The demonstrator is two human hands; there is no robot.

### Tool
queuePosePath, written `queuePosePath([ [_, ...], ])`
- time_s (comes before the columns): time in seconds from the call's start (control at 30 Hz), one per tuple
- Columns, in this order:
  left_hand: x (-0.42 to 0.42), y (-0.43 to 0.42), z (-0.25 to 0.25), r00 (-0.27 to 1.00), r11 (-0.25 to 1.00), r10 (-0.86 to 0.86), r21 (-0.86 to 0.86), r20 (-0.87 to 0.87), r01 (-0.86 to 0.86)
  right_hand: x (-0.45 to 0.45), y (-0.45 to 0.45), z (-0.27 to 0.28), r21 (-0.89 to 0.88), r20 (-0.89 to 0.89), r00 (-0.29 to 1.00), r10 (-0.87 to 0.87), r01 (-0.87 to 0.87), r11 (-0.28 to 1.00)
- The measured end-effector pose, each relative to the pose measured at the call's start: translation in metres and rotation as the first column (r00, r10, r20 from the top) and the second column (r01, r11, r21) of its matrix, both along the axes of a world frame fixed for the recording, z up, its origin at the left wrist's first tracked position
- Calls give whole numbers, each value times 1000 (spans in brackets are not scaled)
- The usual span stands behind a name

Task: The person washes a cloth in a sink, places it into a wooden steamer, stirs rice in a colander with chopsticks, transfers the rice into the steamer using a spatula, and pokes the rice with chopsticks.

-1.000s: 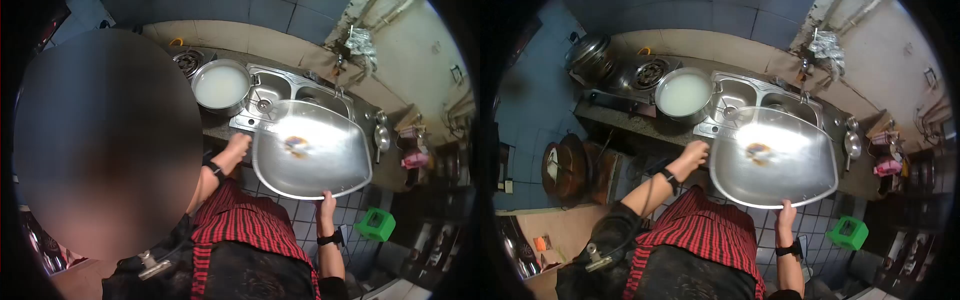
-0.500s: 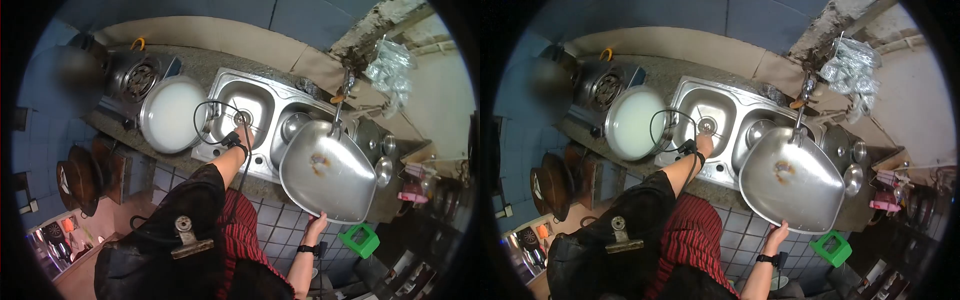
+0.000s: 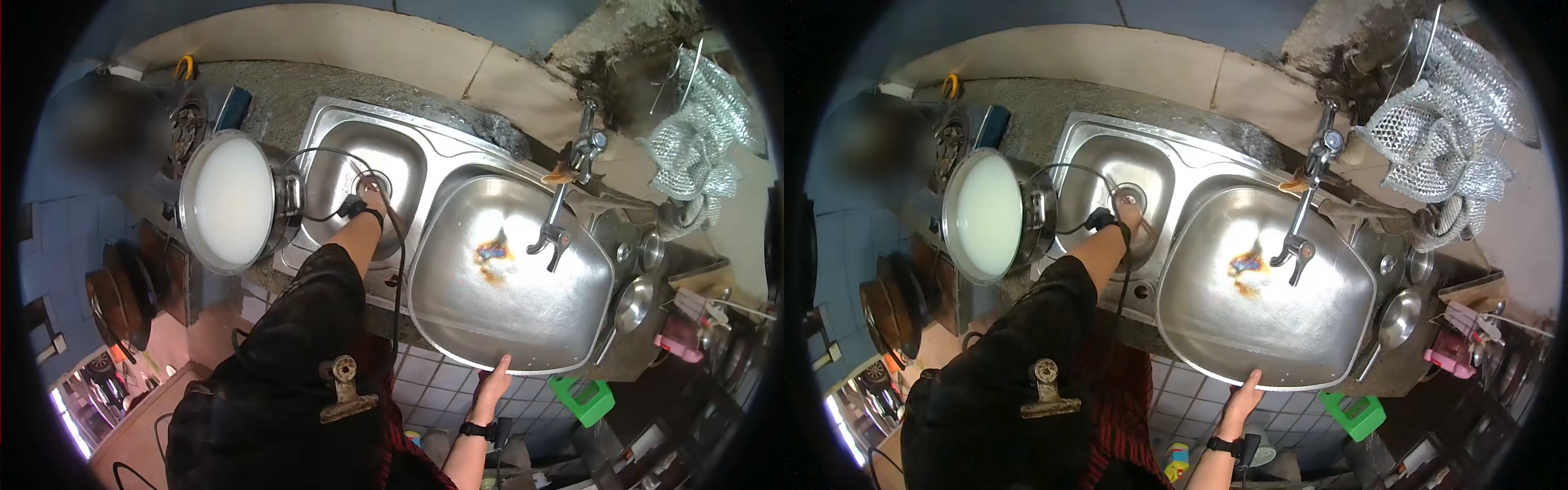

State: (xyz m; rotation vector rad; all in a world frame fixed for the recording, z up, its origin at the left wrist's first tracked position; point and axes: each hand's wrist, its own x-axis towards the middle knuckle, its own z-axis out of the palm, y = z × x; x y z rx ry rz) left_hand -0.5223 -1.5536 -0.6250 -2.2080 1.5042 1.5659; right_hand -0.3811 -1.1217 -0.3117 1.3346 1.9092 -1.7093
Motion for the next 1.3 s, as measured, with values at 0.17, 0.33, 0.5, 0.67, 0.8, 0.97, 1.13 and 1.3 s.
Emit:
queuePosePath([
  [0.17,0,51,113,917,759,-397,-552,25,344,10,10,28,-260,91,979,185,-156,953],
  [0.33,53,127,319,675,786,-555,-573,-486,234,40,-2,60,-321,-38,743,668,-642,696],
  [0.5,190,192,466,419,925,86,229,-904,304,69,-63,132,-302,-516,459,724,-888,347],
  [0.67,319,141,557,303,954,154,221,-941,204,129,-136,215,-324,-670,289,684,-943,80],
  [0.8,429,81,565,144,939,271,294,-952,178,202,-215,261,-265,-736,203,646,-964,1],
  [0.97,576,-11,575,-87,883,450,428,-889,192,318,-345,298,-58,-902,-11,431,-988,-146],
  [1.13,698,-98,622,109,975,183,165,-977,-151,420,-488,294,398,-855,-425,299,-905,-149],
  [1.3,786,-212,583,476,838,354,46,-805,-544,460,-578,327,56,-933,-100,345,-989,-137],
])
